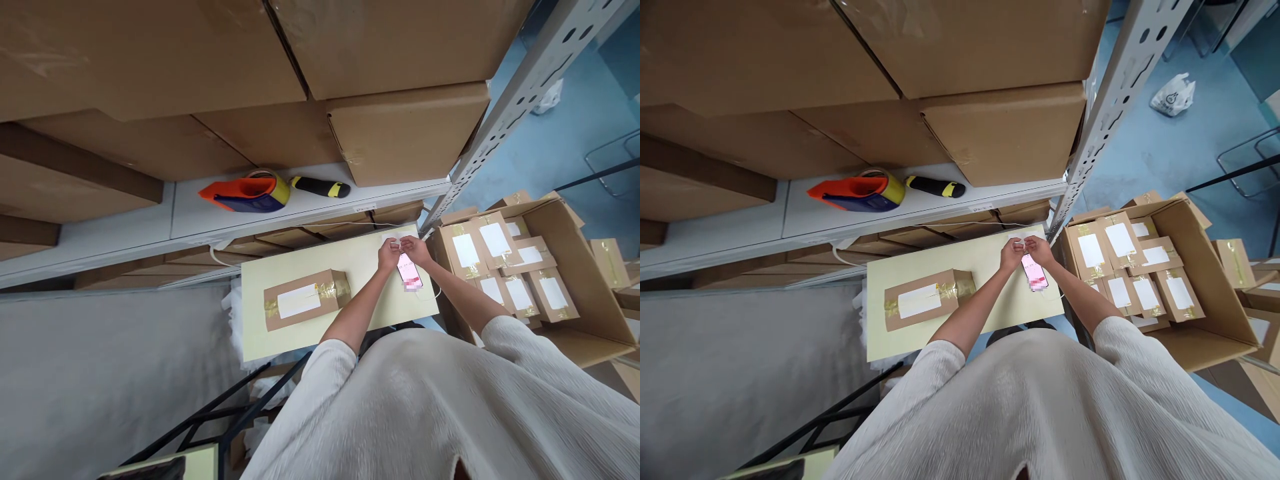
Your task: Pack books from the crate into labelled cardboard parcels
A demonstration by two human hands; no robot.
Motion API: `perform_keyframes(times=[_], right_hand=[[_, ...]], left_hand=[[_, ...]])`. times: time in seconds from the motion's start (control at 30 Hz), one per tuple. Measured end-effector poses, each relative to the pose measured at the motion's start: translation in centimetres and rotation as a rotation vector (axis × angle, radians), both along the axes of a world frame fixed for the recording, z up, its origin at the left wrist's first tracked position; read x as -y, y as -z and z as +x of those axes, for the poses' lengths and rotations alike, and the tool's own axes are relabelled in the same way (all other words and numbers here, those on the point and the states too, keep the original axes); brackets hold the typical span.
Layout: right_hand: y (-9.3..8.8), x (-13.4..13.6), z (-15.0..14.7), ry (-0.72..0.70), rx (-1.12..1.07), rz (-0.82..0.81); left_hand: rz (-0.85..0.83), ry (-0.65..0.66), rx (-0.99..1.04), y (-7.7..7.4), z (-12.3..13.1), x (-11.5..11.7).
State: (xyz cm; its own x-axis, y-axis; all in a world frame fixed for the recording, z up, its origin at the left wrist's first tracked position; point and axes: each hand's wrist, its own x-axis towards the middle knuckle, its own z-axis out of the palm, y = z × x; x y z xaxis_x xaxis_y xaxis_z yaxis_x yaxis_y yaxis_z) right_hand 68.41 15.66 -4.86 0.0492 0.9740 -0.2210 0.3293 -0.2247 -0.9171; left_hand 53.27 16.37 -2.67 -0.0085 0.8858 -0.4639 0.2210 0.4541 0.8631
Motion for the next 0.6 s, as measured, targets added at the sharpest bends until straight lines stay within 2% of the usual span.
perform_keyframes(times=[0.3, 0.6], right_hand=[[-0.7, 0.1, -1.1, -0.084, 0.075, 0.032], [-1.7, 0.5, -1.5, -0.106, 0.115, 0.069]], left_hand=[[0.025, -0.004, -0.122, -0.2, -0.4, -0.2], [0.024, 0.012, -0.032, 0.4, -1.1, -0.1]])
